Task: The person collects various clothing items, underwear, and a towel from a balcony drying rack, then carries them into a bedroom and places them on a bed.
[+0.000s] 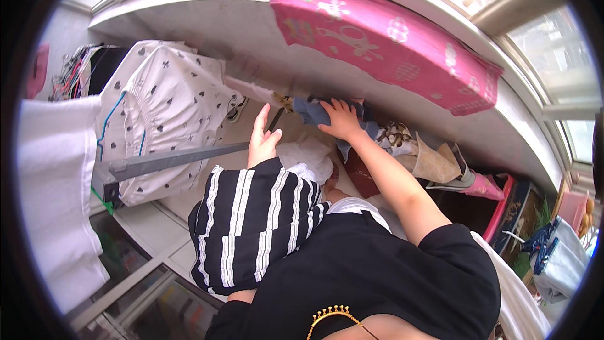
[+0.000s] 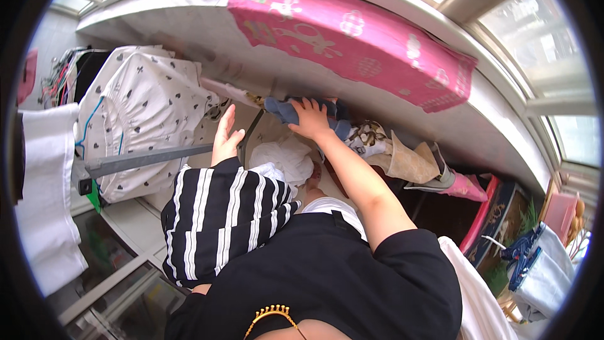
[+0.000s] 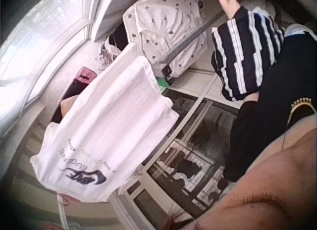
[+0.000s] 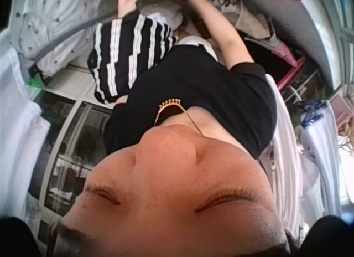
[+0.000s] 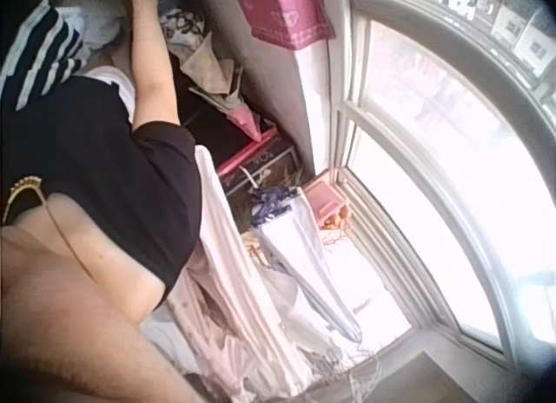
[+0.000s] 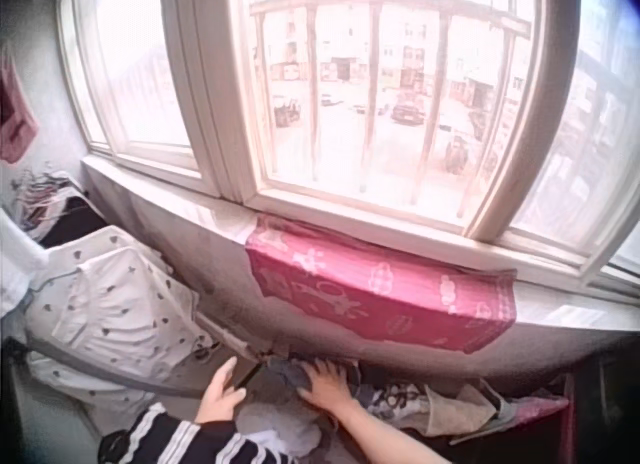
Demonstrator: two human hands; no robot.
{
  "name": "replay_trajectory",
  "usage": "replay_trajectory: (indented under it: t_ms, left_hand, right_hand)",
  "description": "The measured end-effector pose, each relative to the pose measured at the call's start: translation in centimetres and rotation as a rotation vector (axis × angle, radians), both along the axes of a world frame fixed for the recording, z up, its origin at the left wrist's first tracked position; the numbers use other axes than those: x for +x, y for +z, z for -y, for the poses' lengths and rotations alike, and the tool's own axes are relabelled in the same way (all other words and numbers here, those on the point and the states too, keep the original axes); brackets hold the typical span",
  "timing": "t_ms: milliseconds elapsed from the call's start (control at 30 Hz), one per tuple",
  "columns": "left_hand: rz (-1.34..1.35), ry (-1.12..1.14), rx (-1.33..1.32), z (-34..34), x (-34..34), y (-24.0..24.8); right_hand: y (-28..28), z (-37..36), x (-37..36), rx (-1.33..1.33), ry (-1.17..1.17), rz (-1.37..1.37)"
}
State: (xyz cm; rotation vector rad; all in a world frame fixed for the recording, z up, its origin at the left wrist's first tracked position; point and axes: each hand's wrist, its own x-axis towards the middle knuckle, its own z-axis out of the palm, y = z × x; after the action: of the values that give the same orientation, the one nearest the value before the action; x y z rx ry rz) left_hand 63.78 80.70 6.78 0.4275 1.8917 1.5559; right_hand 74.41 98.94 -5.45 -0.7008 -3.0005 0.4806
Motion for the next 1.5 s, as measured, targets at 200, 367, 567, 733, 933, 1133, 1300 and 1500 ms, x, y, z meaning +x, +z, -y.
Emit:
replay_trajectory:
  t_ms: [200, 367, 567, 733, 933, 1133, 1300, 1500]
  left_hand:
    - [0.008, 0.054, 0.026, 4.9, 0.1, -0.1]
    - [-0.014, 0.086, 0.133, 10.8, -0.1, -1.1]
    - [-0.008, 0.199, 0.186, 19.5, 0.2, -2.1]
    - [0.041, 0.268, 0.270, 28.7, 0.0, -4.9]
    - [0.074, 0.332, 0.333, 36.9, -0.4, -8.5]
    - [0.006, 0.443, 0.371, 44.2, 0.2, -11.1]
    - [0.001, 0.586, 0.381, 49.0, 1.1, -13.5]
    - [0.004, 0.697, 0.428, 52.6, 3.3, -15.0]
  right_hand:
    - [-2.2, 0.0, -1.3, -0.180, 0.015, 0.166]
    - [0.1, 4.4, -1.3, -0.065, 0.047, -0.370]
    - [-0.2, 11.5, -0.3, -0.186, 0.163, -0.339]
    - [-1.5, 18.6, -0.5, -0.168, 0.236, -0.210]
    - [-3.3, 26.8, -1.8, -0.163, 0.306, -0.205]
    - [-3.7, 34.4, -5.5, -0.201, 0.484, -0.133]
    - [-3.7, 40.5, -8.4, -0.243, 0.676, -0.195]
    - [-3.4, 44.9, -10.1, -0.302, 0.869, -0.163]
